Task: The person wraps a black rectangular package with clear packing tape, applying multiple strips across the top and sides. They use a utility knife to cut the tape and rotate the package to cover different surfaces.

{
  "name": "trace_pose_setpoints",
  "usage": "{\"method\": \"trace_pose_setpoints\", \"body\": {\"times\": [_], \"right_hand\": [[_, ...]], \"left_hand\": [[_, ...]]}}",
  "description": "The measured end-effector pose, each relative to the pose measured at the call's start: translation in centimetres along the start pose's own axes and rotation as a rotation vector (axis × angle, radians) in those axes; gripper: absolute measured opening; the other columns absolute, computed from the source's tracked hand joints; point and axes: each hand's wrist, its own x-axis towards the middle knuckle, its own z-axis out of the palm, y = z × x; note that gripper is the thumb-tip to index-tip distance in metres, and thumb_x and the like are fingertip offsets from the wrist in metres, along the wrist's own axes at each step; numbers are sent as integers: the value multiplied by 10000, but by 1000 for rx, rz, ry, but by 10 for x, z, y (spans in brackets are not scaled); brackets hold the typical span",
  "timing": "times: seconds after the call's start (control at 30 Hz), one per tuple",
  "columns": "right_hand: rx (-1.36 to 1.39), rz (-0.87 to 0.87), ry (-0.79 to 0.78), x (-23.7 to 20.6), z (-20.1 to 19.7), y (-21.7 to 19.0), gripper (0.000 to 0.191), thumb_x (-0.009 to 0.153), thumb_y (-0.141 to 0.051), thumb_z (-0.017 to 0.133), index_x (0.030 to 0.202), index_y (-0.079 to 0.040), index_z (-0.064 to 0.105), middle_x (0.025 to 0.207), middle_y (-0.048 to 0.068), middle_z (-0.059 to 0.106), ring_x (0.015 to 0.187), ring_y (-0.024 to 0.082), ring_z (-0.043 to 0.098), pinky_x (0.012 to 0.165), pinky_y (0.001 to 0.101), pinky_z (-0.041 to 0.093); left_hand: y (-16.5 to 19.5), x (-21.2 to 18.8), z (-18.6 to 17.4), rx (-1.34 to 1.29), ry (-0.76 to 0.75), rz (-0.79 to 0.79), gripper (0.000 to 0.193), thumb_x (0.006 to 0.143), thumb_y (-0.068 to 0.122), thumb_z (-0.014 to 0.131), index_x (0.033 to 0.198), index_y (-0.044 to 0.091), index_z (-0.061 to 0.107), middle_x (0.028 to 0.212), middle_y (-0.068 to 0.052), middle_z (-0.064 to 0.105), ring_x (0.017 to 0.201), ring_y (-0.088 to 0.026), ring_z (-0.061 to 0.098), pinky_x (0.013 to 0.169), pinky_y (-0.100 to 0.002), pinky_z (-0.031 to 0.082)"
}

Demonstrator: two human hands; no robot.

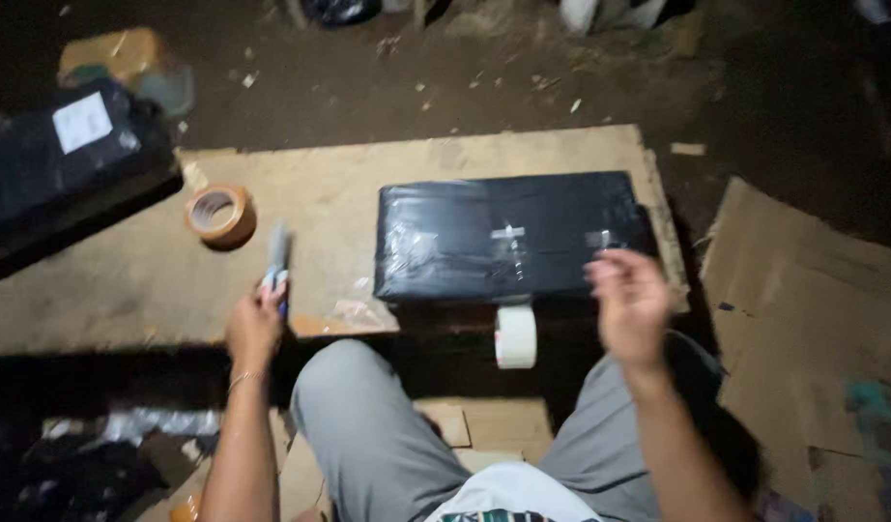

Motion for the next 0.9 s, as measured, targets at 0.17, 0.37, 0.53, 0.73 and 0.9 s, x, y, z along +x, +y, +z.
{"method": "trace_pose_setpoints", "body": {"times": [0.17, 0.37, 0.53, 0.73, 0.9], "right_hand": [[-178, -130, 299, 34, -62, 52, 96, 1101, -16, 616, 1189, 17, 633, 1085, 52, 667, 875, 95, 590, 779, 223, 483], [-111, 286, 400, 32, -61, 108, 344, 1054, -282, 613, 1263, -13, 661, 1261, 114, 679, 1196, 193, 615, 1101, 348, 447], [179, 308, 327, 17, -42, 140, 624, 1080, -496, 451, 1567, -108, 411, 1621, 74, 363, 1464, 203, 340, 1204, 361, 239], [10, 178, 346, 13, -37, 137, 614, 1044, -418, 575, 1482, 8, 512, 1536, 156, 504, 1401, 256, 492, 1192, 365, 371], [103, 54, 237, 13, -35, 114, 585, 1043, -357, 582, 1449, 63, 536, 1477, 175, 573, 1359, 270, 536, 1183, 365, 392]], "left_hand": [[18, 2, 1, 114, 348, 256, 416, 938, 326, 665, 1276, 86, 703, 1112, -267, 700, 1061, -443, 647, 948, -551, 477], [41, -14, 45, -567, 347, 355, 520, 1011, 337, 643, 1368, -31, 561, 1314, -241, 609, 1261, -364, 574, 1103, -447, 456], [94, -68, 121, -914, -43, 190, 677, 1151, 516, 449, 1483, -71, 505, 1487, -173, 541, 1364, -235, 489, 1150, -371, 350], [130, -97, 107, -884, -62, 78, 610, 1020, 505, 527, 1240, -48, 664, 1080, -155, 741, 998, -231, 663, 931, -334, 504], [145, -110, 82, -863, 10, 94, 551, 1035, 462, 533, 1169, -50, 687, 1051, -159, 747, 984, -215, 665, 922, -326, 502]]}}
